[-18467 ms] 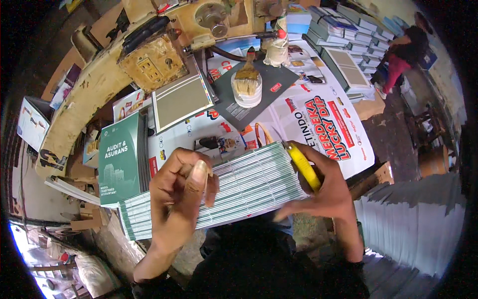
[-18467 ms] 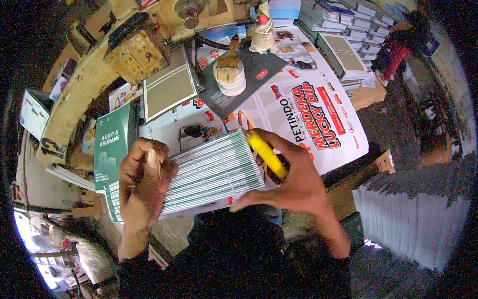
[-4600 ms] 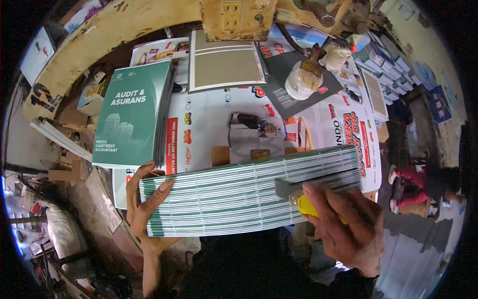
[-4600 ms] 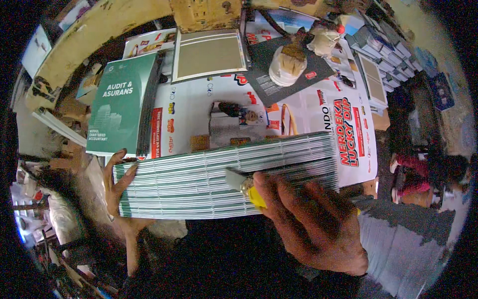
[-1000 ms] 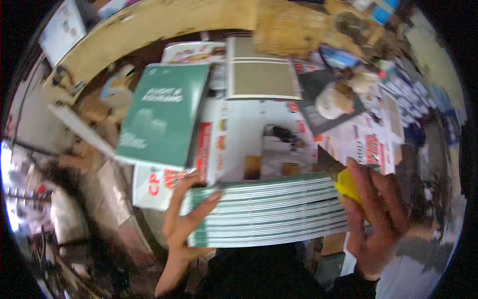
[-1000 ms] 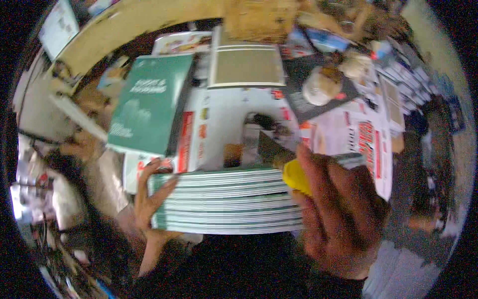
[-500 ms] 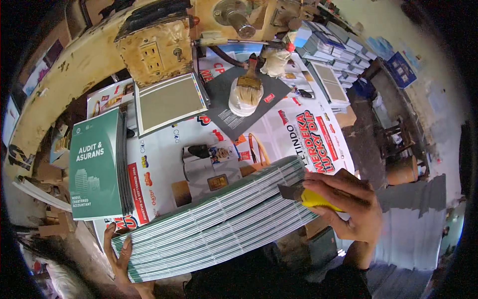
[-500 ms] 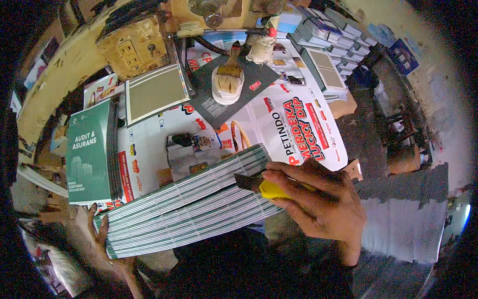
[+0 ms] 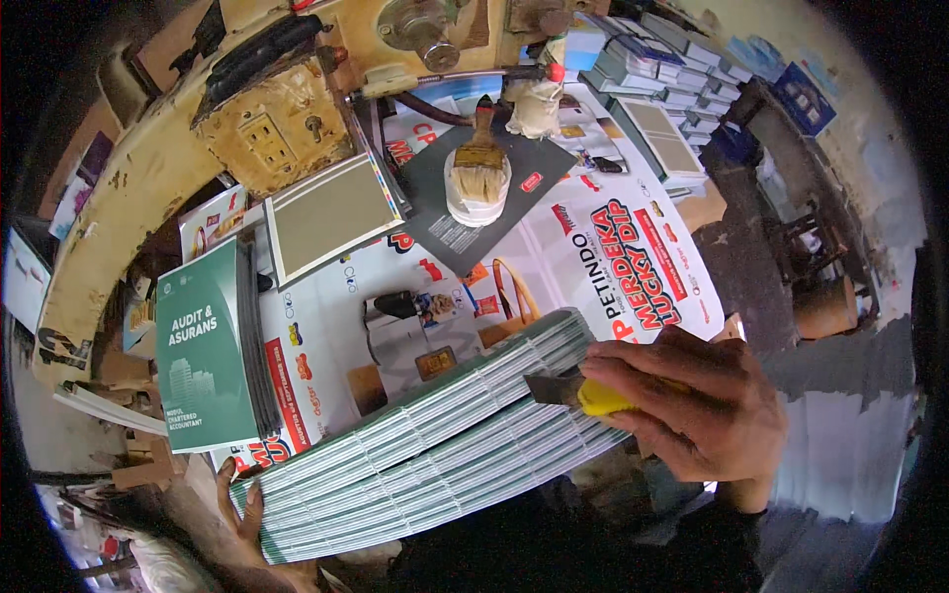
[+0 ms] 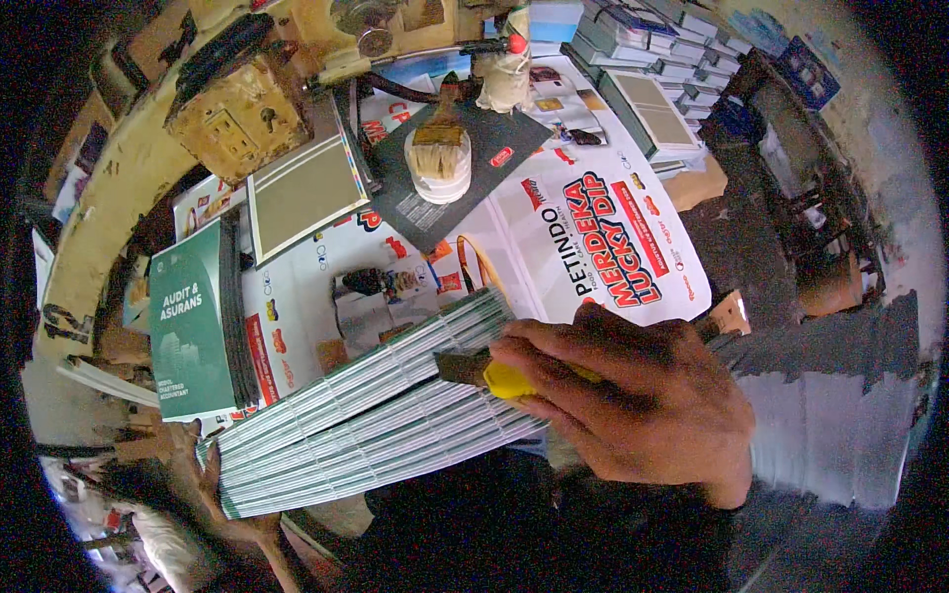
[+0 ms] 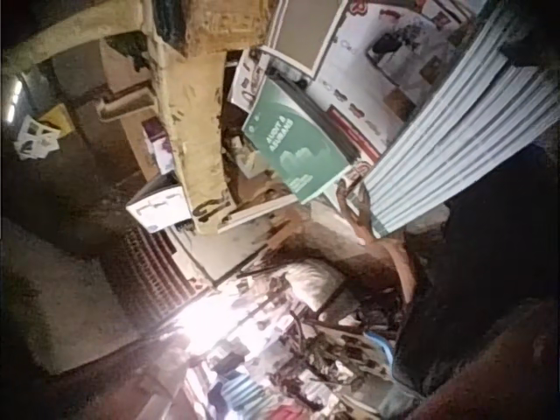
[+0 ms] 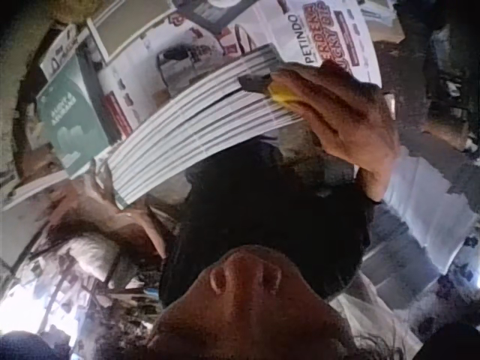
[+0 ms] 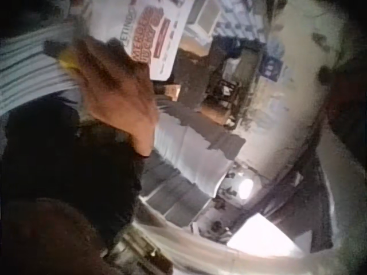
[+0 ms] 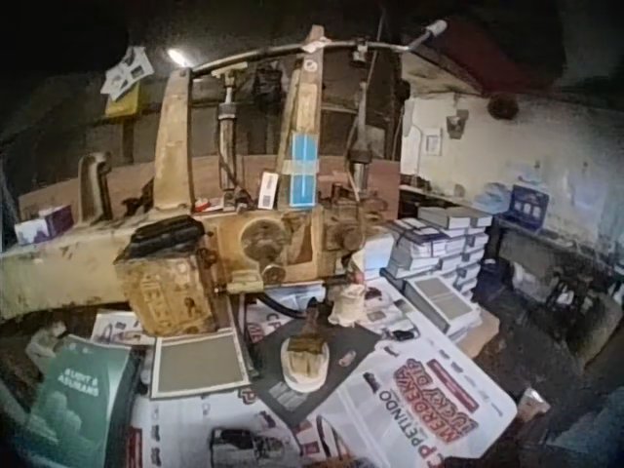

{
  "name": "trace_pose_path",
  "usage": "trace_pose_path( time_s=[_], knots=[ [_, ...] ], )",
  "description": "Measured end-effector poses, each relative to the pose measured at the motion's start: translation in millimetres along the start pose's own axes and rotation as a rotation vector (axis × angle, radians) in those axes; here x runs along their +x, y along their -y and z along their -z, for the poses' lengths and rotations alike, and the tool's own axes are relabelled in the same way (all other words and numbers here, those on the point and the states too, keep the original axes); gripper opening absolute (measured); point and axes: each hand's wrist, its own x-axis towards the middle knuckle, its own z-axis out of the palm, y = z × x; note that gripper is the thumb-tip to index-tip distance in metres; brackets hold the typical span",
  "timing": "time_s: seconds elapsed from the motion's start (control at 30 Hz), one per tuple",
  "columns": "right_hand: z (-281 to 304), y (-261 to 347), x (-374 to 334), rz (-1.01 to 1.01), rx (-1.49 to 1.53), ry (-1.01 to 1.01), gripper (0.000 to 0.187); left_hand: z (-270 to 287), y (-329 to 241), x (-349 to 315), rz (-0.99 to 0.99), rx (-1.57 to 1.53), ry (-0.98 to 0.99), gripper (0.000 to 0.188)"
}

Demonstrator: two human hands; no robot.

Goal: The person aligns a stack of books on a workbench and uses a utility knife to make several small incisions into the spine of the stack.

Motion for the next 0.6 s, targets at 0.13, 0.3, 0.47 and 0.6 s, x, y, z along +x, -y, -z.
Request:
trace_pose_path(
  time_s=[0.13,0.3,0.47,0.6],
  knots=[
    [-1.1,-3.5,1.0,0.06,-0.041,-0.03,0.042,-4.7,-11.2,5.0,-0.011,0.005,-0.006,0.055],
    [0.2,-1.8,3.5,0.099,-0.042,-0.028,0.043,-1.7,-19.9,16.6,-0.229,0.26,0.081,0.053],
    [-10.2,-2.1,5.7,0.142,-0.036,-0.07,0.047,1.2,-15.4,9.6,-0.16,0.145,0.049,0.054],
    [-8.9,11.6,-0.9,0.091,-0.196,-0.035,0.048,4.4,-8.1,7.9,-0.146,0.12,0.069,0.046]
  ],
)
